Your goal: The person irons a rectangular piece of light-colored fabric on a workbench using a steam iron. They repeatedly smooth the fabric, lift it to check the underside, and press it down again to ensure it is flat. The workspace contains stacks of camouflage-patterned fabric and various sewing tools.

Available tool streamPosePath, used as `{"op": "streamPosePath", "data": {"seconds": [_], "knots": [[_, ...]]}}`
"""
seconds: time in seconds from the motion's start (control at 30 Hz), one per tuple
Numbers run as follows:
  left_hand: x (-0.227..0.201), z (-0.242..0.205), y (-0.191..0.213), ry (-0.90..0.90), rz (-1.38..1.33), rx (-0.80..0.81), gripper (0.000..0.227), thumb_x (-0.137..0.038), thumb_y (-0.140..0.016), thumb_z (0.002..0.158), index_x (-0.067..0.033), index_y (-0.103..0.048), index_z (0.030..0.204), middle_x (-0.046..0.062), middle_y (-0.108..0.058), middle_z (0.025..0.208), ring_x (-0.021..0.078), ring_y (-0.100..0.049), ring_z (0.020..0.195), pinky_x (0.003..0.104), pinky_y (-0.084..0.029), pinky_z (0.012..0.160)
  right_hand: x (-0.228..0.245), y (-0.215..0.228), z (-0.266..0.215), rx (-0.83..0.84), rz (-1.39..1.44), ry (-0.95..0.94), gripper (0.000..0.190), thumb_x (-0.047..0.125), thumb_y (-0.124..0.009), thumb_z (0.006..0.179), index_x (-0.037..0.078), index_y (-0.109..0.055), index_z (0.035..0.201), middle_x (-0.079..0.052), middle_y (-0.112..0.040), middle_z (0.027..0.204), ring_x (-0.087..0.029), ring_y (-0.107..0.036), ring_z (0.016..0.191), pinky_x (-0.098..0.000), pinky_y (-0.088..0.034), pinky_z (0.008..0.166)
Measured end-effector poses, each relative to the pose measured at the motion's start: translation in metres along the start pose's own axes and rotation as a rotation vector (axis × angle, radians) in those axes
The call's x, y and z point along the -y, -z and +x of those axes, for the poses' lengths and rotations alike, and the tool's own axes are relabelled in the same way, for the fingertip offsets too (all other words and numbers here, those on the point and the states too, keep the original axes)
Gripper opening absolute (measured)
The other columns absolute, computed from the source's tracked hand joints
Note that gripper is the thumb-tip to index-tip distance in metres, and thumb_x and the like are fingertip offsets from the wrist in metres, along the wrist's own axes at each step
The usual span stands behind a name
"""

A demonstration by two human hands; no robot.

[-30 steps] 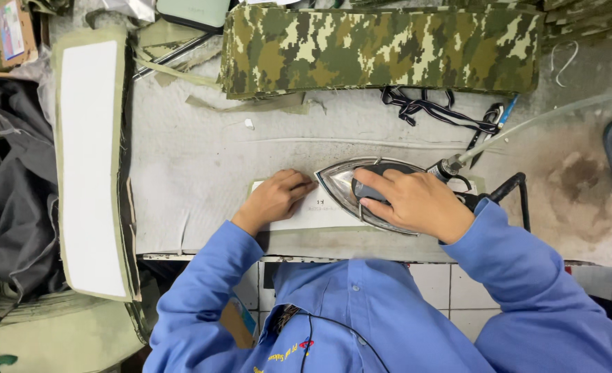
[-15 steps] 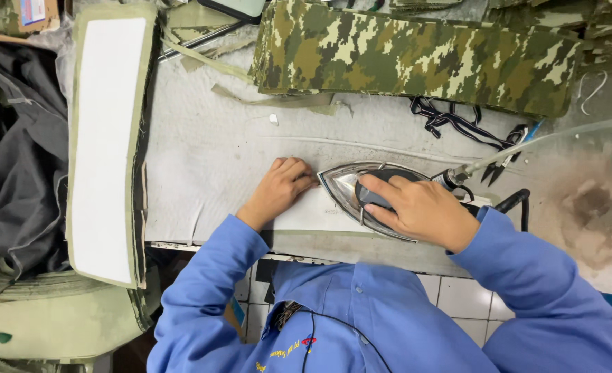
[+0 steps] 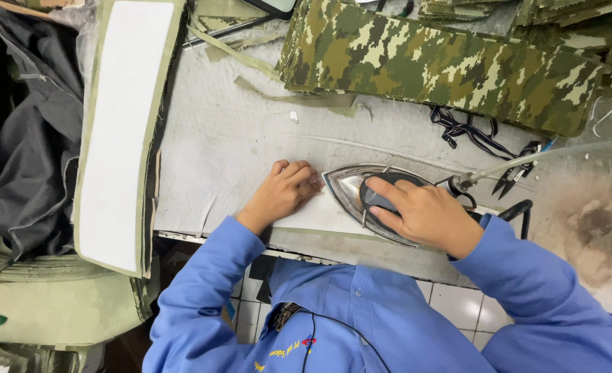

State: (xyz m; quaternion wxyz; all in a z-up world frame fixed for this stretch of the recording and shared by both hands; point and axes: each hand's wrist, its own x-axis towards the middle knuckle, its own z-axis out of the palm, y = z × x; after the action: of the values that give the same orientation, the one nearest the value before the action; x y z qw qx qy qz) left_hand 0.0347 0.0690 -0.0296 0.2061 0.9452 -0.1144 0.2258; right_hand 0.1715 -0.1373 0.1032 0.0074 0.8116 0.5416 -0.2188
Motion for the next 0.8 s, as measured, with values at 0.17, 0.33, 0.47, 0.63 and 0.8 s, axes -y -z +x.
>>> {"op": "streamPosePath", "data": {"seconds": [0.17, 0.33, 0.47, 0.63, 0.8], "knots": [[-0.004, -0.016, 0.021, 0.112, -0.001, 0.012, 0.024, -0.034, -0.049, 0.086, -0.0138, -0.059, 0.077, 0.004, -0.051, 0.095, 0.0221, -0.048, 0.100, 0.036, -0.030, 0.077, 0.020, 0.005, 0.019, 0.099, 0.033, 0.027, 0.049, 0.048, -0.033, 0.083, 0.031, -0.032, 0.129, -0.008, -0.055, 0.073, -0.036, -0.062, 0.064, -0.0465, -0.051, 0.060], [-0.018, -0.006, 0.028, 0.309, -0.014, 0.085, 0.041, -0.053, -0.037, 0.086, -0.0191, -0.054, 0.100, 0.005, -0.045, 0.110, 0.0248, -0.039, 0.111, 0.037, -0.027, 0.082, 0.023, 0.005, 0.016, 0.170, 0.054, -0.006, 0.048, 0.047, -0.032, 0.083, 0.033, -0.031, 0.129, -0.009, -0.057, 0.078, -0.037, -0.062, 0.069, -0.0466, -0.051, 0.063], [-0.025, -0.003, 0.022, 0.318, -0.011, 0.171, 0.048, -0.061, -0.033, 0.082, -0.0231, -0.052, 0.105, 0.007, -0.039, 0.121, 0.0268, -0.033, 0.117, 0.038, -0.026, 0.085, 0.017, 0.002, 0.000, 0.220, 0.128, -0.059, 0.048, 0.044, -0.034, 0.083, 0.034, -0.028, 0.130, -0.008, -0.058, 0.083, -0.037, -0.062, 0.072, -0.0468, -0.050, 0.065], [-0.032, -0.002, 0.014, 0.298, 0.080, 0.168, 0.043, -0.057, -0.037, 0.084, -0.0195, -0.055, 0.096, 0.006, -0.042, 0.119, 0.0253, -0.035, 0.115, 0.039, -0.026, 0.084, -0.006, 0.001, -0.039, 0.222, 0.136, -0.087, 0.047, 0.043, -0.036, 0.082, 0.032, -0.031, 0.128, -0.008, -0.061, 0.087, -0.035, -0.062, 0.076, -0.0466, -0.050, 0.068], [-0.051, 0.004, 0.021, 0.255, 0.187, 0.088, 0.033, -0.045, -0.050, 0.083, -0.0127, -0.055, 0.087, 0.008, -0.047, 0.117, 0.0265, -0.044, 0.108, 0.043, -0.033, 0.078, -0.079, 0.000, -0.109, 0.115, 0.347, -0.311, 0.034, 0.033, -0.040, 0.081, 0.024, -0.037, 0.114, -0.012, -0.061, 0.093, -0.025, -0.067, 0.066, -0.0294, -0.061, 0.046]]}}
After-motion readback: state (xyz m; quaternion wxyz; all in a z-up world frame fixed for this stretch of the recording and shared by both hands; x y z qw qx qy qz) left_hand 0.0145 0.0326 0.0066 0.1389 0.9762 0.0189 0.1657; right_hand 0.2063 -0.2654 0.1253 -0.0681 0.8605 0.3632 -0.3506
